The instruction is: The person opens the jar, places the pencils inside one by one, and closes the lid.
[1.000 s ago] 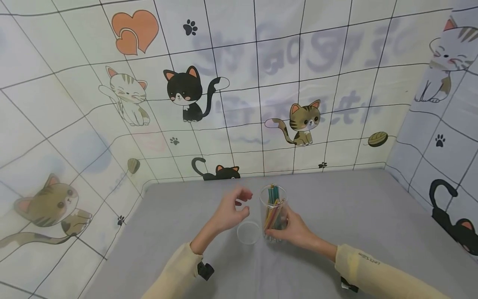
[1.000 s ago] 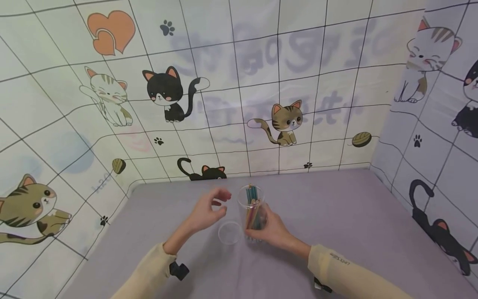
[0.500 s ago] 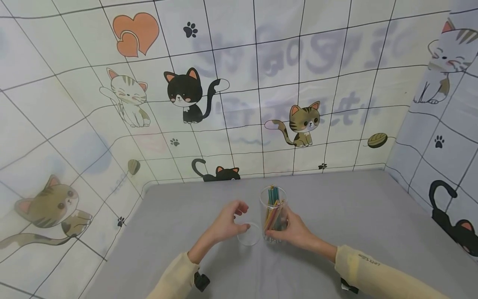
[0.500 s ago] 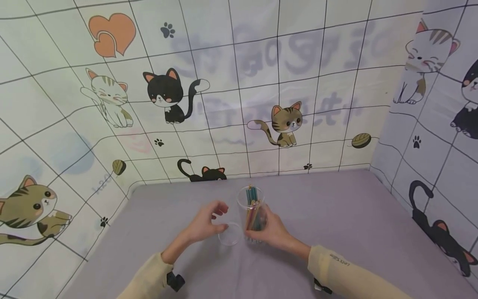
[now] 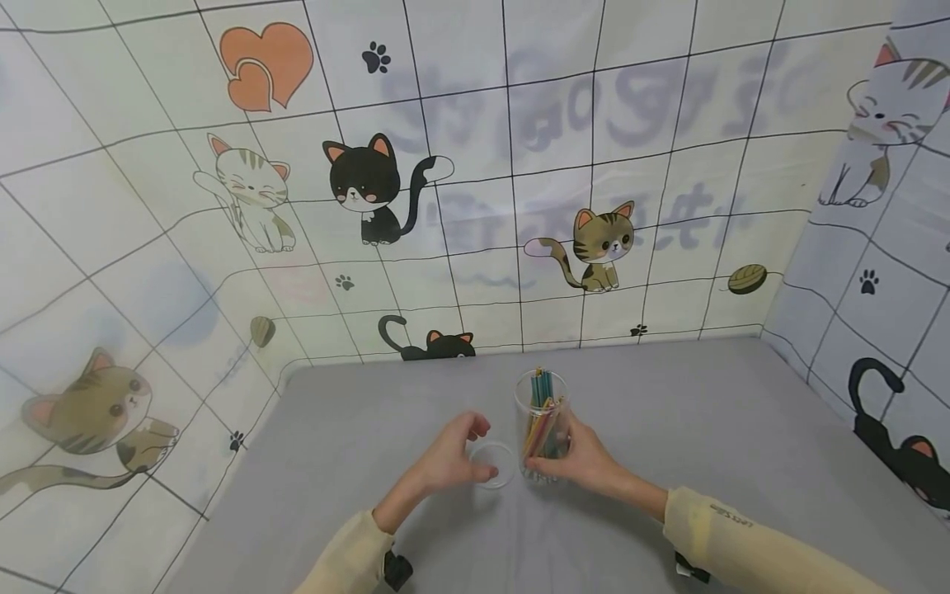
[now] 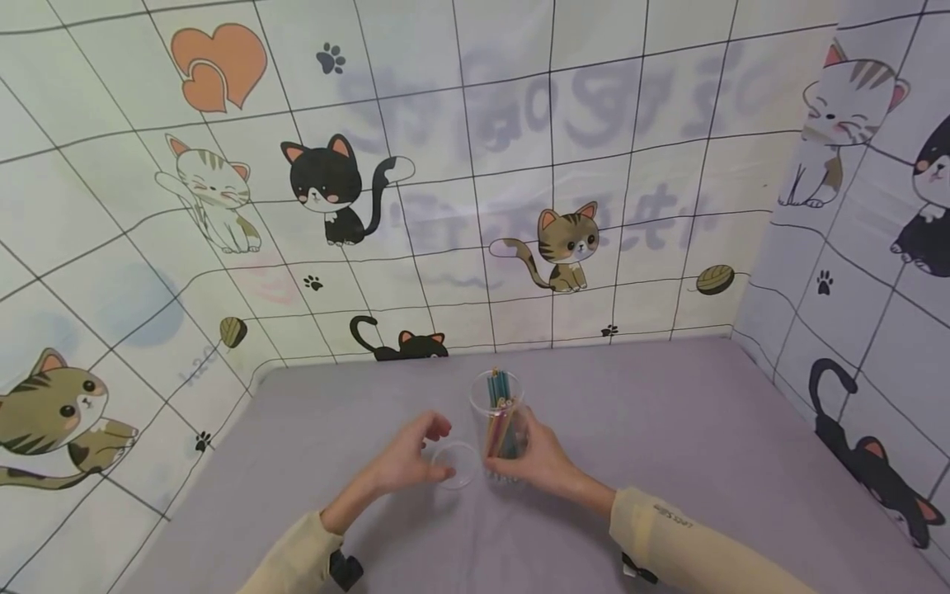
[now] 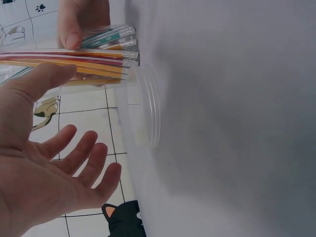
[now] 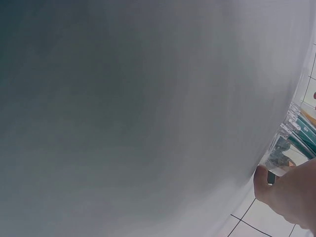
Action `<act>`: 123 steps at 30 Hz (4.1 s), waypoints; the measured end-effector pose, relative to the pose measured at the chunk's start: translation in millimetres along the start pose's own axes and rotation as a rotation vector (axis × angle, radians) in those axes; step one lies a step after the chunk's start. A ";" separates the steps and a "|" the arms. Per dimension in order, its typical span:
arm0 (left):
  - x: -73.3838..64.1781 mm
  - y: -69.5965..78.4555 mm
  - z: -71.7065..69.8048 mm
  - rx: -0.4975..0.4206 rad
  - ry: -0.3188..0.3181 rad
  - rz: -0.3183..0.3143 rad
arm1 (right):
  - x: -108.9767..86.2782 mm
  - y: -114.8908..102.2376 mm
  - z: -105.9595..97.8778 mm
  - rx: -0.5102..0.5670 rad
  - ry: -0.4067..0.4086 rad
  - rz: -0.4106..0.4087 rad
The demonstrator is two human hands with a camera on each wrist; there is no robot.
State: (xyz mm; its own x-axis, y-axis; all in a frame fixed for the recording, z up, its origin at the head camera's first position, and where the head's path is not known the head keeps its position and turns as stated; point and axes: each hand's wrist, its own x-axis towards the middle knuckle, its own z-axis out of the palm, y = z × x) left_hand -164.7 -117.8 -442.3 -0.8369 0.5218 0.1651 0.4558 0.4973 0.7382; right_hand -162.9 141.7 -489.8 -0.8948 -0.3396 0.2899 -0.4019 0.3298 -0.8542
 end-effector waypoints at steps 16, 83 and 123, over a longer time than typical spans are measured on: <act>-1.1 -13.8 14.4 0.165 0.009 0.005 | -1.3 -4.7 -0.2 0.015 0.007 0.032; 59.3 100.3 -25.2 0.212 0.013 0.116 | -1.9 -2.8 -1.6 0.078 -0.050 0.025; 63.3 85.2 -5.7 0.120 0.089 0.191 | -1.2 0.1 -1.3 0.030 -0.059 0.046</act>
State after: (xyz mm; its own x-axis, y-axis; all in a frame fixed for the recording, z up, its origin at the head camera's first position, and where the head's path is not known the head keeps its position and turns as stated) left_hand -180.6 -46.3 -365.2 -0.7528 0.5542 0.3552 0.6368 0.4765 0.6061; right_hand -162.1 143.3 -489.7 -0.8989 -0.3761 0.2249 -0.3539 0.3204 -0.8787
